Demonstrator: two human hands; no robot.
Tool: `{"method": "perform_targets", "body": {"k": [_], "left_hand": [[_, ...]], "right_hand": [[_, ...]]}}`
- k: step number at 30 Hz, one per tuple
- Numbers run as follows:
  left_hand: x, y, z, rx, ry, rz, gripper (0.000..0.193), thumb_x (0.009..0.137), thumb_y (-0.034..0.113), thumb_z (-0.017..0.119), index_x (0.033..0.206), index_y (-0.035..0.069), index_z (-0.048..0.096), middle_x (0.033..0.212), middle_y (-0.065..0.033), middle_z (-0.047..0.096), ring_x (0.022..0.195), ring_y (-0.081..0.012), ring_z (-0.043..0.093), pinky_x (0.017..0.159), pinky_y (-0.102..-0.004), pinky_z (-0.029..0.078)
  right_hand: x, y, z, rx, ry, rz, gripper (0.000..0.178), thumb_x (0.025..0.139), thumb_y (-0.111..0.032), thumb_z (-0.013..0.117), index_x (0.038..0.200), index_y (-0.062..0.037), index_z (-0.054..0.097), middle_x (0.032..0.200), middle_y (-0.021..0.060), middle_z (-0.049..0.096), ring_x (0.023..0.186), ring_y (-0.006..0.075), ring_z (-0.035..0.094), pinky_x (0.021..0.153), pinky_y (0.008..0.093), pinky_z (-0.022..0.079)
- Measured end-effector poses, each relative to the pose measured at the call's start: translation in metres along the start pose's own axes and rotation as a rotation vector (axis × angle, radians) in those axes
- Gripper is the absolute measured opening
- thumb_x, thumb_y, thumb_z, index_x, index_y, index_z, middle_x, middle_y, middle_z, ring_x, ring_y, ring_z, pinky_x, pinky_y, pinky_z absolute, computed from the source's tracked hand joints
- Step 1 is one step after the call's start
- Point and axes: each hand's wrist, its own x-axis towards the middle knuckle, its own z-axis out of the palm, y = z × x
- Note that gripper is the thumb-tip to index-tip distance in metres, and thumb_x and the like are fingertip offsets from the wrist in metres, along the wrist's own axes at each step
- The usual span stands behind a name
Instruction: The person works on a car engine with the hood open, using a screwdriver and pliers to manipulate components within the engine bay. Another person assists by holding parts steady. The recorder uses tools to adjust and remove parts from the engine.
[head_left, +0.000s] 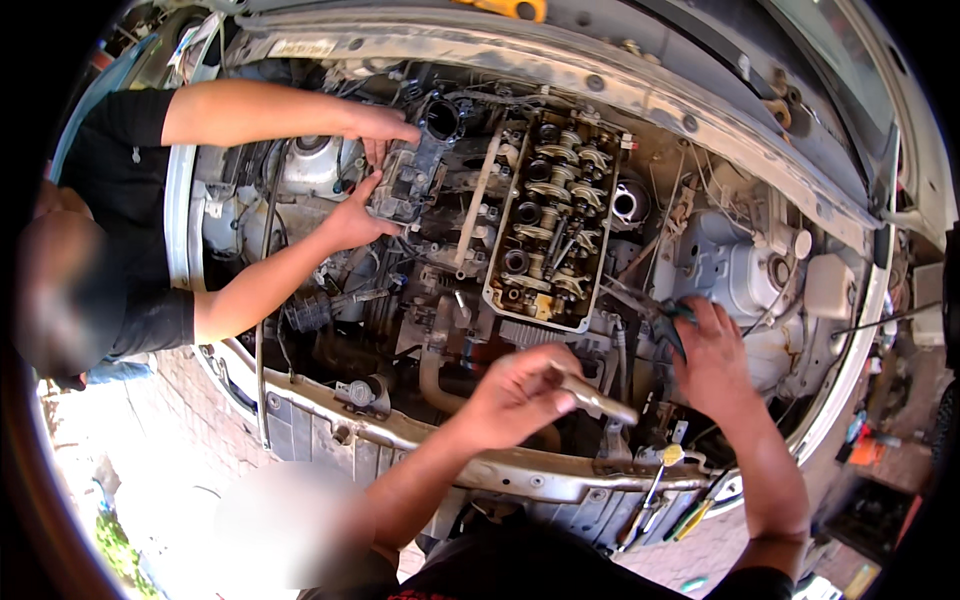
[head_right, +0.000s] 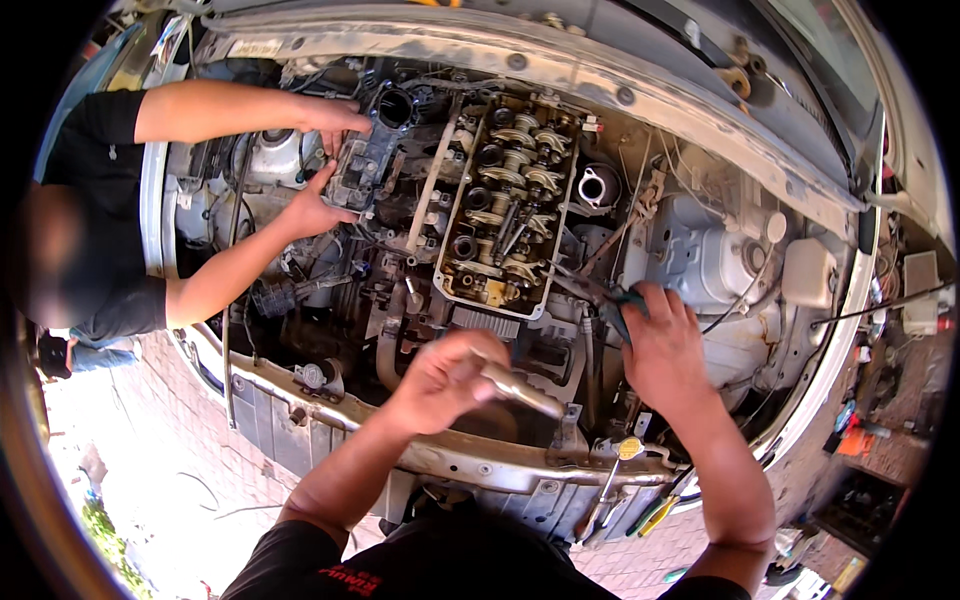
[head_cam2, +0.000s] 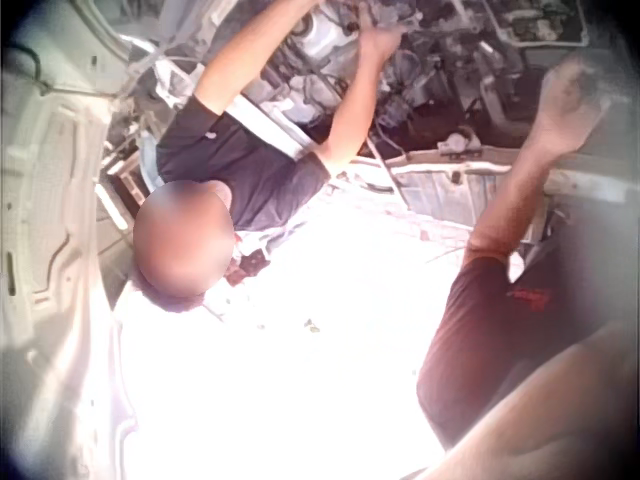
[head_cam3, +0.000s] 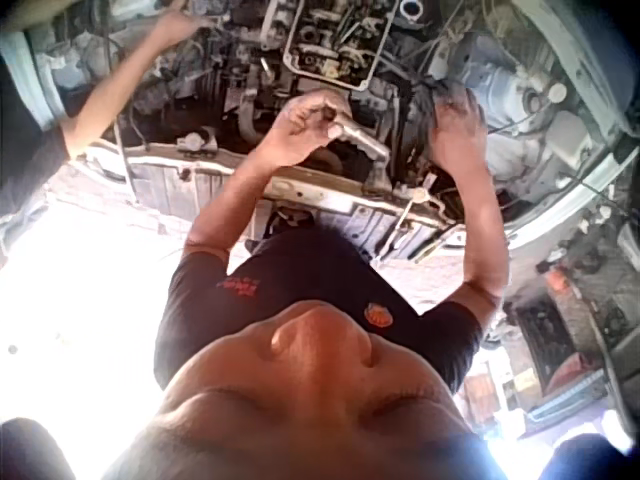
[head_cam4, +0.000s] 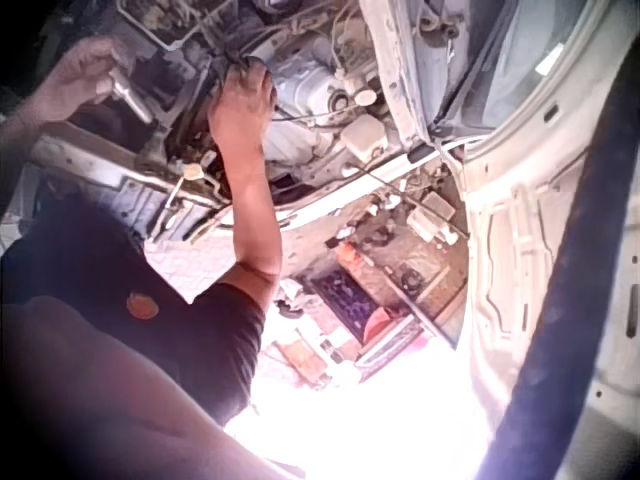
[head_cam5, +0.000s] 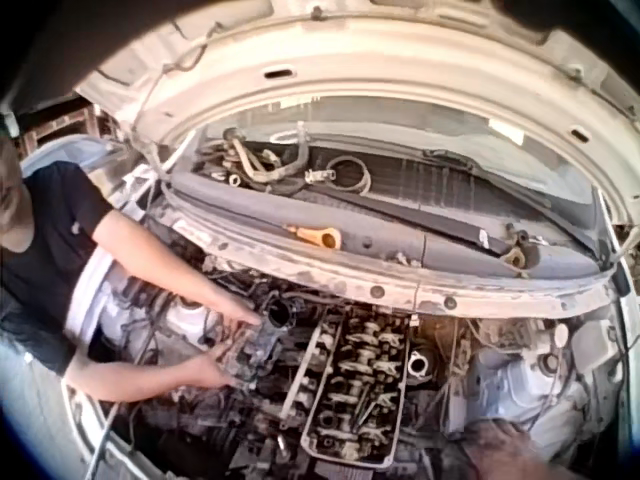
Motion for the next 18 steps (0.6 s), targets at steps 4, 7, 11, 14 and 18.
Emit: {"method": "perform_targets", "body": {"k": [4,7,11,14,18], "left_hand": [[-0.005,-0.053,0.027,-0.264,-0.023,-0.129,0.020,0.101,0.000,0.068,0.120,0.002,0.062,0.113,-0.0060,0.060,0.091,-0.0112,0.059,0.069,-0.0250,0.051],[0.005,-0.043,0.029,0.064,0.007,-0.196,0.023,0.097,-0.002,0.070,0.118,0.001,0.061,0.106,-0.0036,0.058,0.079,-0.0089,0.057,0.064,-0.0257,0.050],[0.004,-0.018,0.029,0.188,-0.007,-0.067,0.025,0.092,0.009,0.077,0.110,0.001,0.061,0.092,-0.0074,0.054,0.071,-0.0153,0.054,0.059,-0.0336,0.045],[-0.004,-0.008,0.033,0.079,0.032,-0.069,0.023,0.095,0.011,0.076,0.109,0.001,0.061,0.092,-0.0090,0.054,0.071,-0.0175,0.055,0.061,-0.0353,0.047],[-0.008,-0.011,0.031,0.074,0.082,-0.021,0.026,0.099,0.019,0.075,0.113,0.001,0.062,0.095,-0.0107,0.057,0.070,-0.0221,0.060,0.061,-0.0367,0.049]], "right_hand": [[0.101,-0.026,-0.037,-0.370,0.007,-0.246,0.018,0.085,-0.012,0.071,0.101,-0.0053,0.078,0.120,0.0106,0.064,0.112,0.0295,0.061,0.093,0.0425,0.050],[0.161,-0.052,-0.037,-0.600,-0.223,-0.287,0.020,0.091,-0.017,0.067,0.100,-0.0083,0.082,0.117,0.0070,0.066,0.114,0.0255,0.060,0.095,0.0412,0.046],[0.214,-0.094,-0.021,-0.725,-0.500,-0.297,0.029,0.094,-0.022,0.067,0.114,-0.0098,0.084,0.123,0.0051,0.067,0.123,0.0261,0.056,0.103,0.0477,0.043],[0.227,-0.117,-0.012,-0.840,-0.642,-0.342,0.031,0.096,-0.025,0.067,0.118,-0.0115,0.084,0.131,0.0070,0.067,0.130,0.0289,0.055,0.110,0.0510,0.041],[0.238,-0.130,0.009,-0.914,-0.712,-0.358,0.032,0.098,-0.027,0.067,0.122,-0.0133,0.083,0.137,0.0095,0.065,0.134,0.0317,0.052,0.114,0.0546,0.039]]}}
